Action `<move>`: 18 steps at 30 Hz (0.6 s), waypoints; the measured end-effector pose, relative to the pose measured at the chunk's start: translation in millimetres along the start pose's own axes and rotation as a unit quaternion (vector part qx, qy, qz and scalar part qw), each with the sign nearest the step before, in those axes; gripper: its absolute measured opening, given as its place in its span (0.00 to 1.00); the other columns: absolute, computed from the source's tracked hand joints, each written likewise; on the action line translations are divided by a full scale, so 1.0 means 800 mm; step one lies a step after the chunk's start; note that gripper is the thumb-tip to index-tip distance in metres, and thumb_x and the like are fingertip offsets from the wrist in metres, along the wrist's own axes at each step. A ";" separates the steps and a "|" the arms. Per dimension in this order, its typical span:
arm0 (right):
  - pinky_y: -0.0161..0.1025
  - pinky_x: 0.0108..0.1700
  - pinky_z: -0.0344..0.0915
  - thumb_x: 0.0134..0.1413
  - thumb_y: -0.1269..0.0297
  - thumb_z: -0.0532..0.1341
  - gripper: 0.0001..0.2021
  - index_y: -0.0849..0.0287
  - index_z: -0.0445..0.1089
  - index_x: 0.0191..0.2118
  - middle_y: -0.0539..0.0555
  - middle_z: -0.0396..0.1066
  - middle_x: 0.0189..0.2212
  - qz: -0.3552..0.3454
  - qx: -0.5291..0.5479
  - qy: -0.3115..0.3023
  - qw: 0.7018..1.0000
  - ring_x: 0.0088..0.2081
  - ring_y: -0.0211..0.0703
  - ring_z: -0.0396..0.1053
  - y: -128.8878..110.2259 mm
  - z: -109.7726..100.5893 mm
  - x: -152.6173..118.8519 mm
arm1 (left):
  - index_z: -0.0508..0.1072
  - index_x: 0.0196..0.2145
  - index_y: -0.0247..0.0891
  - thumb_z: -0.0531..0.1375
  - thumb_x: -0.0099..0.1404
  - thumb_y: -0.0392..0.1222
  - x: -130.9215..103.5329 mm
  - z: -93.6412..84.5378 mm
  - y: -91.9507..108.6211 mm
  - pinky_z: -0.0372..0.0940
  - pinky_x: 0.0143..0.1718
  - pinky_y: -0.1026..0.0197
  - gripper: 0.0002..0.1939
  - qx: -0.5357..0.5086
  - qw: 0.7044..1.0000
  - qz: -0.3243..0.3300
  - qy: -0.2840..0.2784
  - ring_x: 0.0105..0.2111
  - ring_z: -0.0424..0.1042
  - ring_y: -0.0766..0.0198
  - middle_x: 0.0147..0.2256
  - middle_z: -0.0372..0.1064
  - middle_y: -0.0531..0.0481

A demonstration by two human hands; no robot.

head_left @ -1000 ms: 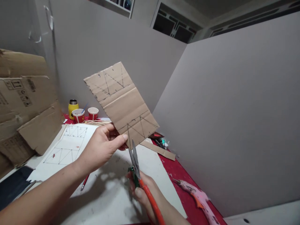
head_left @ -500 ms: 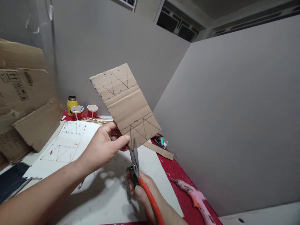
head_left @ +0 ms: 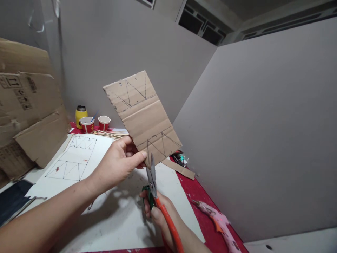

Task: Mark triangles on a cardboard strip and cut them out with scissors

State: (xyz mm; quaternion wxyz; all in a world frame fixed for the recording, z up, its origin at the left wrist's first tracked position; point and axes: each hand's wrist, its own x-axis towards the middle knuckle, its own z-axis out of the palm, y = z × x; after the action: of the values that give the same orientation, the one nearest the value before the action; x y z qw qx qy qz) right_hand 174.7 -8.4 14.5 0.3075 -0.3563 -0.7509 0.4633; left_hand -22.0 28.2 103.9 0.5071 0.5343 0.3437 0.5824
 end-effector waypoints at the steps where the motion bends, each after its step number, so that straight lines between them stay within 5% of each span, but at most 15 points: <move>1: 0.40 0.35 0.65 0.60 0.32 0.49 0.32 0.57 0.67 0.48 0.53 0.64 0.32 -0.002 -0.001 0.001 1.000 0.32 0.46 0.62 -0.001 0.000 0.000 | 0.74 0.31 0.36 0.67 0.56 0.39 0.000 0.000 0.000 0.70 0.27 0.63 0.06 0.000 1.000 0.000 -0.001 0.24 0.73 0.64 0.24 0.75 0.51; 18: 0.39 0.31 0.64 0.58 0.30 0.50 0.33 0.57 0.69 0.46 0.50 0.62 0.27 0.001 0.020 0.020 1.000 0.26 0.42 0.60 0.025 0.002 -0.003 | 0.73 0.31 0.37 0.67 0.56 0.37 0.001 0.000 -0.002 0.72 0.28 0.62 0.06 -0.006 1.000 -0.012 -0.009 0.24 0.74 0.64 0.24 0.74 0.53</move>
State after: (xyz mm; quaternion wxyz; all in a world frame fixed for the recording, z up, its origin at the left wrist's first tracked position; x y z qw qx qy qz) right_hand 179.6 -4.5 -4.8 0.3289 -0.3600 -0.7349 0.4713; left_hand -21.9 29.8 102.6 0.5206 0.5322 0.3417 0.5736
